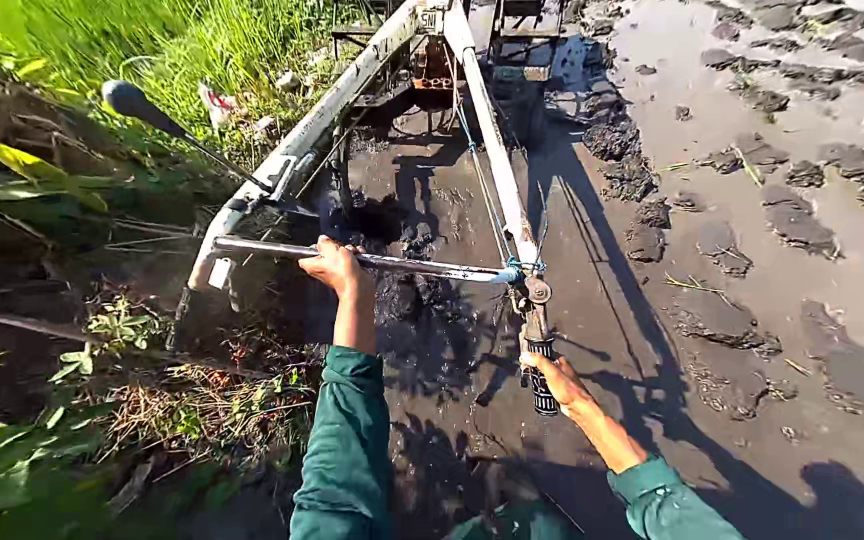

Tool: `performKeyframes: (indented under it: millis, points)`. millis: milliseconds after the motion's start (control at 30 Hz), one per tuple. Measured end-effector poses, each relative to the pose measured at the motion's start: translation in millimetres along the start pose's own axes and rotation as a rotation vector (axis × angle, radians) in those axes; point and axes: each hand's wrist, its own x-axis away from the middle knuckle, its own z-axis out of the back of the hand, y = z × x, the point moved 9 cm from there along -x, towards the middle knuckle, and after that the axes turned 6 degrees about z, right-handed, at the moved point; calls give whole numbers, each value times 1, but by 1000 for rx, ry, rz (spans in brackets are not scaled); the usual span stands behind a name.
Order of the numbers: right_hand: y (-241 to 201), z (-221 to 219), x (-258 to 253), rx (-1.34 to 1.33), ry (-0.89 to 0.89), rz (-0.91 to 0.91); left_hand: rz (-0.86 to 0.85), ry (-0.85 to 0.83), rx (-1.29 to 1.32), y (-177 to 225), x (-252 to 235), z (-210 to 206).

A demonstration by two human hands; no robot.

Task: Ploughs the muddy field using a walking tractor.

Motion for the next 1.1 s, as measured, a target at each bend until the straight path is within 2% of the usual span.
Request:
performKeyframes:
  millis: [133, 267, 367, 433, 500, 633, 700, 800, 867, 933, 1000, 1033, 1100]
  points:
    - [-45, 13, -70, 25, 36, 11, -3, 16, -207, -10, -25, -71]
    - [-99, 36, -127, 149, 172, 0, 56, -130, -534, -28, -38, -138]
    - [-141, 21, -158, 204, 222, 6, 2, -14, -489, -31, -85, -190]
    - [-163, -9, -178, 210, 226, 20, 8, 88, -379, -8, -125, -216]
    - [-179, -48, -194, 215, 237, 9, 9, 121, -325, 14, -169, -232]
    - [-196, -144, -224, 166, 199, -30, -39, 82, -366, 33, -275, -244]
    - [-204, -198, -241, 63, 147, -28, -23, 51, -278, 46, -332, -254]
    - [-213, -283, -267, -170, -46, -70, -33, -92, -83, 65, -402, -276]
    - [-217, -319, -289, -170, -55, -105, -28, -146, -10, 70, -442, -290]
    - [-215, -317, -321, -161, 78, -101, 25, -243, -36, 59, -462, -308]
    - [-227, -273, -356, -136, 205, -75, 116, -450, -101, 47, -457, -334]
    - [-243, -247, -372, -111, 257, -65, 174, -501, -106, 46, -461, -352]
    - [-272, -211, -397, -70, 292, -78, 202, -474, -107, 56, -489, -379]
